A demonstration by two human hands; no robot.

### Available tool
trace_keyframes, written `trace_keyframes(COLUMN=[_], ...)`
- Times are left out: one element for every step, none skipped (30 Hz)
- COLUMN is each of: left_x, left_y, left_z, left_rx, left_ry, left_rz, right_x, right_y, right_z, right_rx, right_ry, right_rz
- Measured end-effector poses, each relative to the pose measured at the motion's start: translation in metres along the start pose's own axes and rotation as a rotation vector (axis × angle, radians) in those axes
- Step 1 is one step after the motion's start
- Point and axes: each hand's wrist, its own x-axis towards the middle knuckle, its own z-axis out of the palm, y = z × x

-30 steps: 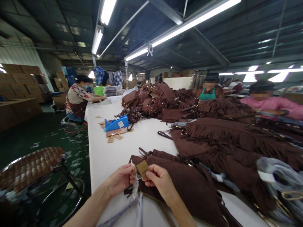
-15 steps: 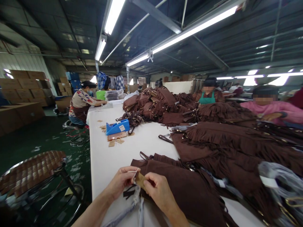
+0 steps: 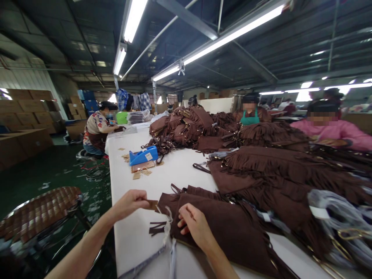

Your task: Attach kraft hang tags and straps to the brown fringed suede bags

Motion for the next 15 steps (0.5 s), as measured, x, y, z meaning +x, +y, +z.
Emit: trace_keyframes(left_x=[-0.004,-0.009,-0.015,-0.021,-0.027,-0.033,-0.039,-0.045,-0.05,-0.054,-0.058,-0.061,-0.062,-0.062,-0.061], left_y=[-0.011,-0.021,-0.029,-0.036,-0.039,-0.04,-0.038,-0.033,-0.026,-0.016,-0.005,0.007,0.02,0.032,0.044], left_z=[-0.015,-0.028,-0.036,-0.04,-0.04,-0.036,-0.029,-0.02,-0.01,0.0,0.011,0.022,0.034,0.045,0.057], left_rx=[0.033,0.062,0.089,0.118,0.145,0.18,0.227,0.283,0.34,0.387,0.412,0.406,0.369,0.321,0.274], left_ry=[-0.002,-0.017,-0.039,-0.056,-0.064,-0.05,-0.01,0.048,0.106,0.15,0.167,0.149,0.1,0.036,-0.033], left_rz=[-0.029,-0.057,-0.081,-0.1,-0.116,-0.129,-0.141,-0.152,-0.155,-0.147,-0.124,-0.086,-0.04,0.003,0.038], right_x=[0.001,0.002,0.003,0.002,0.001,-0.003,-0.008,-0.015,-0.023,-0.033,-0.043,-0.053,-0.062,-0.07,-0.076], right_y=[0.001,0.001,0.0,-0.003,-0.008,-0.013,-0.017,-0.021,-0.021,-0.018,-0.012,-0.001,0.012,0.027,0.042], right_z=[0.0,0.0,0.001,0.003,0.004,0.005,0.003,-0.001,-0.008,-0.018,-0.03,-0.046,-0.062,-0.079,-0.095], right_rx=[0.006,-0.002,-0.014,-0.028,-0.047,-0.085,-0.152,-0.255,-0.395,-0.566,-0.752,-0.936,-1.11,-1.256,-1.377], right_ry=[0.0,-0.001,-0.002,-0.003,-0.007,-0.017,-0.031,-0.048,-0.067,-0.084,-0.093,-0.089,-0.078,-0.028,0.038], right_rz=[0.008,0.008,0.002,-0.004,-0.009,-0.019,-0.041,-0.083,-0.141,-0.208,-0.282,-0.332,-0.355,-0.366,-0.377])
